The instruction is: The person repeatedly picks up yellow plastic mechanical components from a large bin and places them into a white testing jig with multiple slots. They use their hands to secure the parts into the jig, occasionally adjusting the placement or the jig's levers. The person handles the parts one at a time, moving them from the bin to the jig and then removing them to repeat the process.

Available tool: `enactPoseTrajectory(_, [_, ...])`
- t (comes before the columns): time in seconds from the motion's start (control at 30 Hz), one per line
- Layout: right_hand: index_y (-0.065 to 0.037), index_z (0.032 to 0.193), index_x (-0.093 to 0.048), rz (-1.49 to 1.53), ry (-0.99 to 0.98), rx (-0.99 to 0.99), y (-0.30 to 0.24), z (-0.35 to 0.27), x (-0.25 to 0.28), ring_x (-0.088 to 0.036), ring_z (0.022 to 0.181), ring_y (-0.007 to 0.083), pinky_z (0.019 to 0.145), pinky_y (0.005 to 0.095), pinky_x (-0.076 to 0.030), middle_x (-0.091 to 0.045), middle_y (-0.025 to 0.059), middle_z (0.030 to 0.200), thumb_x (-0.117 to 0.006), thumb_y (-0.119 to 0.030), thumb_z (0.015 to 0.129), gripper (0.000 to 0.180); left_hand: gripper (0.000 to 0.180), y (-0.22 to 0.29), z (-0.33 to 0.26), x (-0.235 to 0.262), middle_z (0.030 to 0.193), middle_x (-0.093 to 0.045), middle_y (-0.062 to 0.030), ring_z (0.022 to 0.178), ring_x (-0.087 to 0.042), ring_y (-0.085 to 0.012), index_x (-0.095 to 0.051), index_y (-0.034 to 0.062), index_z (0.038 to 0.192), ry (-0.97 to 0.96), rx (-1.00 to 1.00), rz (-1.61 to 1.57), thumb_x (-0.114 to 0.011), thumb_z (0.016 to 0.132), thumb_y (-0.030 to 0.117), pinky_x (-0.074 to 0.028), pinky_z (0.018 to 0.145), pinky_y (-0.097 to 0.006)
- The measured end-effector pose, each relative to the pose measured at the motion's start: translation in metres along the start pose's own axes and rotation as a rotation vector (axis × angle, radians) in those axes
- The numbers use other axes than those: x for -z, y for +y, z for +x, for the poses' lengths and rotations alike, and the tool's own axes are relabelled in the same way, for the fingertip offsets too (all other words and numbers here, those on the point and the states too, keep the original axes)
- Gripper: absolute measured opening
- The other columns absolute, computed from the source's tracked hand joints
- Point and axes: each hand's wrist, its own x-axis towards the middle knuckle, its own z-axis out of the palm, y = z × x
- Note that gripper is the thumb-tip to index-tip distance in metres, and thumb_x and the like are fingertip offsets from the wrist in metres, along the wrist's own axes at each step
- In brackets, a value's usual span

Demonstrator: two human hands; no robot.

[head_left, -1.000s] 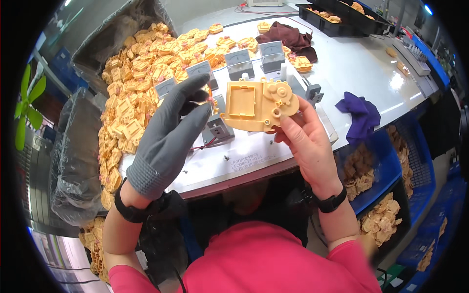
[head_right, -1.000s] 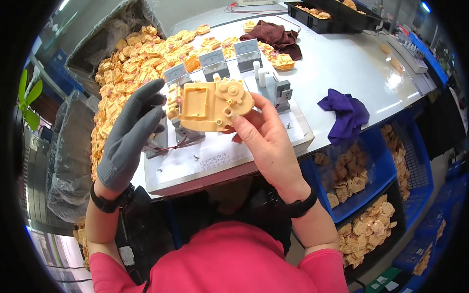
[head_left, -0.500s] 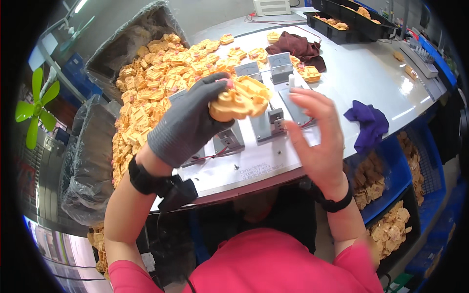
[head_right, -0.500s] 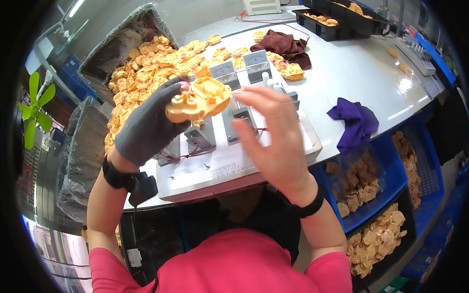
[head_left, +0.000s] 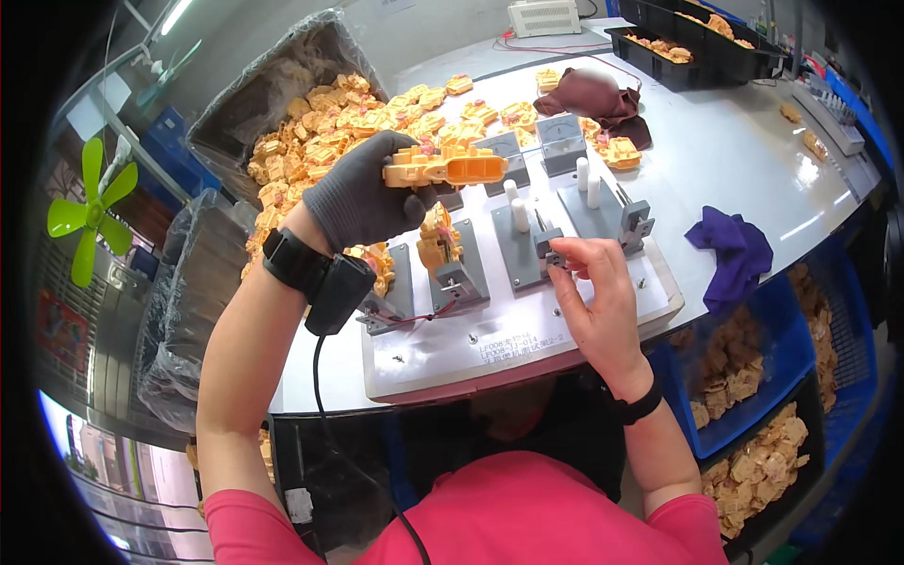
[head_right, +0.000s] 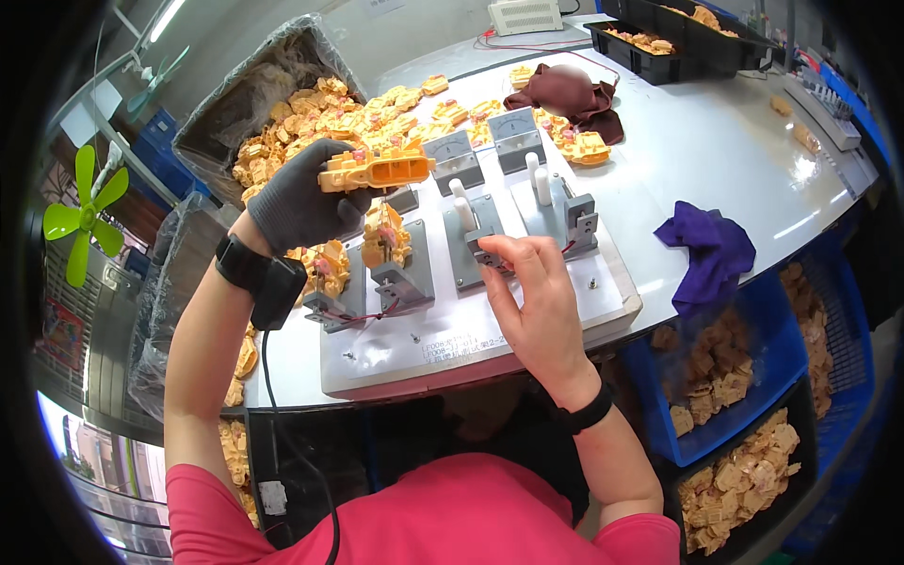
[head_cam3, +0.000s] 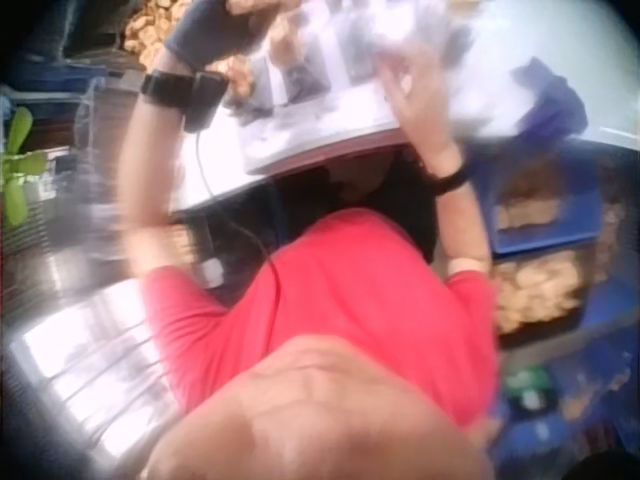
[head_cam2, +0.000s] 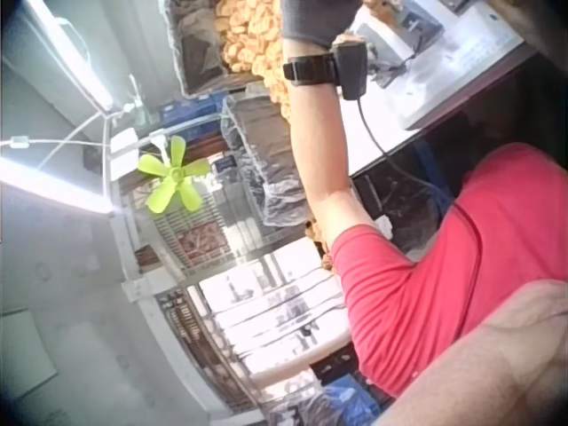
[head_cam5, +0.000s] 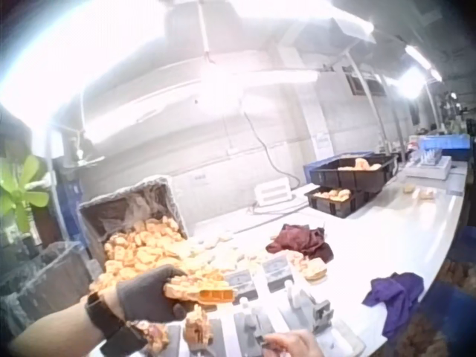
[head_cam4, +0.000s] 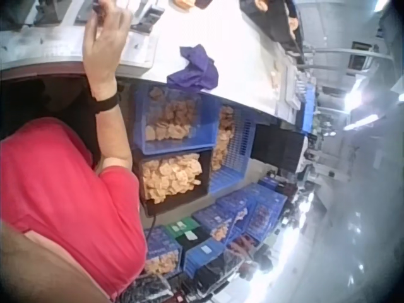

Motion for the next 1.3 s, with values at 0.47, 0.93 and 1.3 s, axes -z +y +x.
enactPoseTrajectory(0.47, [-0.004, 0.103, -0.06, 0.225, -0.085, -0.065, 0.007, -0.003, 0.006, -0.059, 0.075, 0.0153, 0.07, 0.0282, -0.049, -0.065, 0.0059, 0.091, -0.072, -0.003, 0.083, 0.023, 0.037, 0.002, 0.011, 0.003, 0.084, -0.056, -0.0041, 0.07, -0.054, -0.0076, -0.055, -0.0016, 0.112, -0.013, -0.05, 0.068, -0.055, 0.095, 0.032, -0.046, 0.058, -0.018])
enactPoseTrajectory(0.93, [-0.005, 0.1, -0.061, 0.209, -0.052, -0.03, 0.007, -0.003, 0.006, -0.053, 0.066, 0.0142, 0.061, 0.0279, -0.046, -0.061, 0.0042, 0.086, -0.075, -0.006, 0.081, 0.023, 0.045, -0.012, 0.043, -0.021, 0.107, -0.06, -0.0089, 0.09, -0.064, -0.0158, -0.055, 0.0059, 0.125, 0.27, -0.475, 0.879, -0.058, 0.094, 0.038, -0.055, 0.076, -0.029])
enactPoseTrajectory(1.3, [-0.005, 0.101, -0.061, 0.182, -0.042, -0.029, 0.008, -0.004, 0.006, -0.053, 0.067, 0.0138, 0.062, 0.0278, -0.047, -0.061, 0.0042, 0.085, -0.074, -0.006, 0.082, 0.023, 0.056, -0.033, 0.012, -0.04, 0.109, -0.065, -0.0157, 0.096, -0.065, -0.0247, -0.041, 0.0043, 0.142, 0.024, -0.497, 1.671, -0.052, 0.1, 0.038, -0.051, 0.083, -0.033])
